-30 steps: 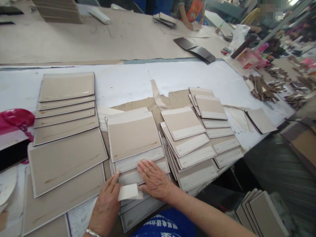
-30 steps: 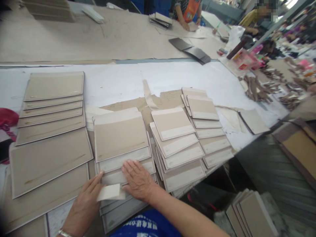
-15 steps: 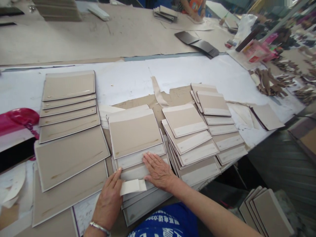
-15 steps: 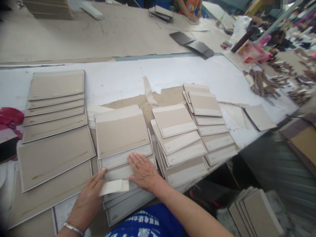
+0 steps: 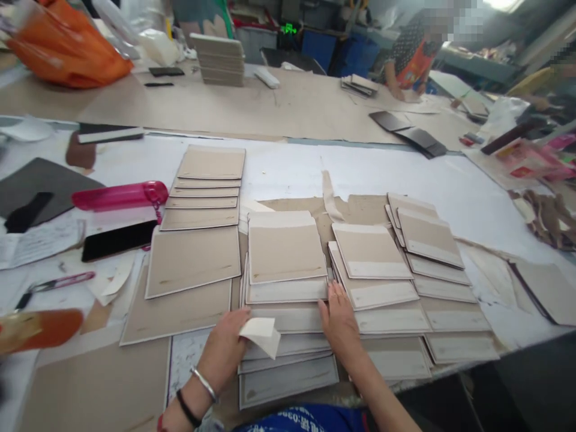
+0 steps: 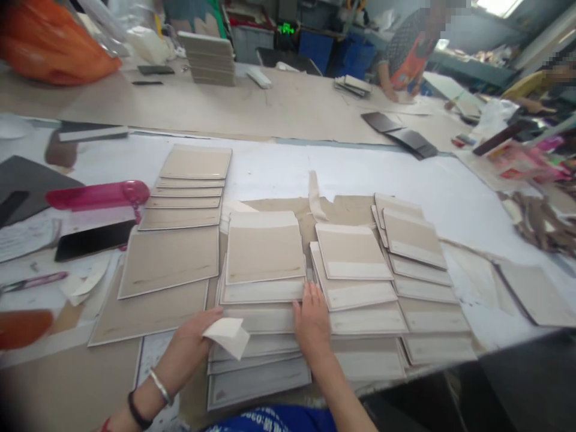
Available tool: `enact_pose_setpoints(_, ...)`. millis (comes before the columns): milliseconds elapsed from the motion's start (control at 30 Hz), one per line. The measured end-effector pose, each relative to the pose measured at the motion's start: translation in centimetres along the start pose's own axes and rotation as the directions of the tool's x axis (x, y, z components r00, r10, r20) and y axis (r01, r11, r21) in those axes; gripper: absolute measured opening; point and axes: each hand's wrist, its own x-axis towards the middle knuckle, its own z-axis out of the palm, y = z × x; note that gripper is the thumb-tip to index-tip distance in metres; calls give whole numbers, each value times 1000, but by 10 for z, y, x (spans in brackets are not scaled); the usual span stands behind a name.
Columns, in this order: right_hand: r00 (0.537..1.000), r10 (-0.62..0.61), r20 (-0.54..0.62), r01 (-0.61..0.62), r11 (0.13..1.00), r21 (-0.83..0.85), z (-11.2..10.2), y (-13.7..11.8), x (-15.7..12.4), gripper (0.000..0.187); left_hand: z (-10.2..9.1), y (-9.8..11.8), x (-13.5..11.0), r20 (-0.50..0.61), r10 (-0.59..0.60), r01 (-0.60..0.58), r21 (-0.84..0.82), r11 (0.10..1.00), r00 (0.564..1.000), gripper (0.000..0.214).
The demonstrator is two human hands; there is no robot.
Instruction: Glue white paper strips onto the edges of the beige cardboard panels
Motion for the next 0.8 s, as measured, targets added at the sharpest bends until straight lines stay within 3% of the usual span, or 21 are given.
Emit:
enact_pose_setpoints(33,1000,27,15,-28,994,104,-6,-8,-1,42,-1,8,-2,46,-105,112,-184,976,993,18)
enact_pose_setpoints(100,988,23,150,-77,928,365,-19,-29,-3,36,-1,25,-6,242,-248,342,-531,775,938,27)
enact_pose_setpoints(133,965,-1,262,-132,861,491,-24,-41,-4,33,1,33,-7,329,-252,411,-636,653,910,32)
enact_pose_setpoints(200,906,-35,421,-284,686,670,-31,-66,-5,32,6,47,-11,401,-235,463,-720,516,885,41)
enact_pose_setpoints(333,781,-89,619,-577,276,768,-29,-98,-1,32,14,56,-13,381,-246,454,-749,483,891,50)
enact_pose_setpoints(433,752,-46,658,-650,116,751,-25,-106,3,32,16,51,-12,351,-288,450,-764,462,891,51)
enact_pose_setpoints(500,769,15,639,-636,123,762,-25,-107,5,31,16,48,-10,315,-315,435,-773,463,895,50)
enact_pose_setpoints(700,806,126,578,-587,293,755,-21,-106,7,31,24,46,-6,159,-413,365,-794,487,897,43)
enact_pose_setpoints(800,864,201,461,-502,405,764,-18,-101,10,32,32,45,-7,144,-420,366,-776,514,896,42)
